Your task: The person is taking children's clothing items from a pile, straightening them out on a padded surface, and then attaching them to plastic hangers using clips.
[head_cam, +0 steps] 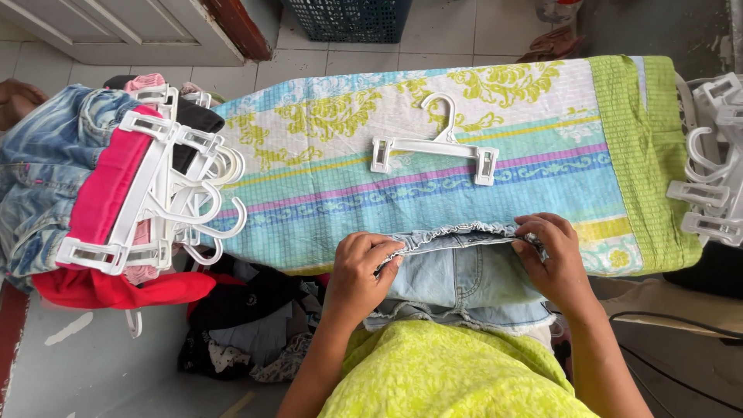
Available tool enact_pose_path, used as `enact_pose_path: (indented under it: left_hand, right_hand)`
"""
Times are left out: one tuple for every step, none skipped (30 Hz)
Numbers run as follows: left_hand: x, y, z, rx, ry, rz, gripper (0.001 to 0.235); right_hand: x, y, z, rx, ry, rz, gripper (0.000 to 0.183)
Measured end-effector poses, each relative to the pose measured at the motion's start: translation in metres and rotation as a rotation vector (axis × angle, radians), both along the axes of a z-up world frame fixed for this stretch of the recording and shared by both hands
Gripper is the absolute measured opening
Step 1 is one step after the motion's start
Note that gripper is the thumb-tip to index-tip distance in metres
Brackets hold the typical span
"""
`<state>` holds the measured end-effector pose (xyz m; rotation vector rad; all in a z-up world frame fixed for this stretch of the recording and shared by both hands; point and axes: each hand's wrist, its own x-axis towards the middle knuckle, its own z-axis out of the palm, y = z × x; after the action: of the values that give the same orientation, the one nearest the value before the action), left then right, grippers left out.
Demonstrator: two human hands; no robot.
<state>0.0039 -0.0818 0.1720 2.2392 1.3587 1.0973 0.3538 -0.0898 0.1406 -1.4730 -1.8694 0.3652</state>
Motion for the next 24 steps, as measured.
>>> enact_pose_path:
  left_hand:
    - [0.0, 0.0, -0.003, -0.002, -0.002, -0.009, 0.017]
    - [-0.001, 0.001, -0.006, -0.034, -0.027, -0.008, 0.017]
    - [-0.002, 0.001, -0.008, -0.066, -0.051, -0.007, 0.016]
    - [-0.002, 0.0, -0.01, -0.066, -0.052, -0.009, 0.016]
    - [-0.003, 0.0, -0.012, -0.093, -0.076, -0.01, 0.015]
    - [-0.004, 0.0, -0.014, -0.117, -0.1, -0.009, 0.014]
    - [-0.005, 0.001, -0.014, -0.116, -0.1, -0.01, 0.014]
    - [-0.006, 0.0, -0.014, -0.117, -0.108, -0.021, 0.013]
    - [-0.007, -0.001, -0.014, -0.119, -0.117, -0.033, 0.012]
    - [-0.007, -0.002, -0.012, -0.12, -0.116, -0.033, 0.012]
    - [-0.007, -0.002, -0.01, -0.113, -0.129, -0.032, 0.011]
    - [-0.007, -0.003, -0.008, -0.105, -0.142, -0.031, 0.009]
    - [-0.006, -0.005, -0.002, -0.107, -0.141, -0.031, 0.009]
    - [-0.005, -0.007, 0.004, -0.103, -0.185, -0.022, 0.008]
    - [-0.004, -0.008, 0.01, -0.1, -0.229, -0.014, 0.006]
    - [-0.005, -0.011, 0.017, -0.1, -0.229, -0.014, 0.006]
    - [-0.005, -0.015, 0.024, -0.088, -0.251, -0.006, 0.005]
    - [-0.006, -0.018, 0.031, -0.075, -0.273, 0.001, 0.006]
    - [-0.008, -0.02, 0.04, -0.075, -0.273, 0.001, 0.006]
    - [-0.01, -0.024, 0.048, -0.089, -0.276, 0.004, 0.005]
    - [-0.012, -0.028, 0.057, -0.102, -0.279, 0.007, 0.005]
    - [-0.015, -0.022, 0.054, -0.099, -0.279, 0.007, 0.005]
    - [-0.017, -0.016, 0.052, -0.162, -0.204, 0.04, 0.006]
    - [-0.02, -0.012, 0.049, -0.228, -0.127, 0.073, 0.007]
  right_hand:
    - [0.002, -0.002, 0.001, -0.002, -0.002, -0.009, 0.016]
    - [0.003, -0.002, 0.002, 0.012, -0.055, 0.015, 0.024]
    - [0.003, -0.002, 0.003, 0.027, -0.108, 0.04, 0.031]
    - [0.001, -0.003, 0.005, 0.027, -0.108, 0.038, 0.031]
    - [-0.001, -0.003, 0.008, 0.033, -0.128, 0.046, 0.035]
    - [-0.003, -0.003, 0.01, 0.04, -0.146, 0.055, 0.038]
    - [-0.004, -0.003, 0.009, 0.042, -0.146, 0.055, 0.038]
    - [-0.006, -0.005, 0.009, 0.048, -0.138, 0.04, 0.035]
    - [-0.007, -0.007, 0.008, 0.055, -0.13, 0.025, 0.032]
    - [-0.008, -0.007, 0.007, 0.054, -0.13, 0.025, 0.032]
    - [-0.009, -0.007, 0.007, 0.1, -0.11, 0.018, 0.03]
    - [-0.01, -0.008, 0.007, 0.145, -0.09, 0.01, 0.028]
    - [-0.01, -0.009, 0.011, 0.144, -0.09, 0.011, 0.028]
    - [-0.011, -0.01, 0.015, 0.17, -0.064, 0.009, 0.027]
    - [-0.011, -0.011, 0.019, 0.196, -0.039, 0.008, 0.026]
    - [-0.014, -0.013, 0.029, 0.195, -0.04, 0.008, 0.026]
    - [-0.017, -0.015, 0.04, 0.202, 0.016, 0.017, 0.024]
    - [-0.019, -0.017, 0.051, 0.208, 0.072, 0.025, 0.022]
    - [-0.021, -0.019, 0.061, 0.208, 0.071, 0.024, 0.022]
    - [-0.024, -0.021, 0.071, 0.181, 0.098, 0.026, 0.018]
    - [-0.026, -0.023, 0.081, 0.153, 0.124, 0.027, 0.015]
    - [-0.02, -0.02, 0.071, 0.157, 0.123, 0.027, 0.015]
    - [-0.013, -0.017, 0.06, 0.071, 0.147, 0.017, 0.013]
    - [-0.007, -0.016, 0.049, -0.018, 0.171, 0.005, 0.012]
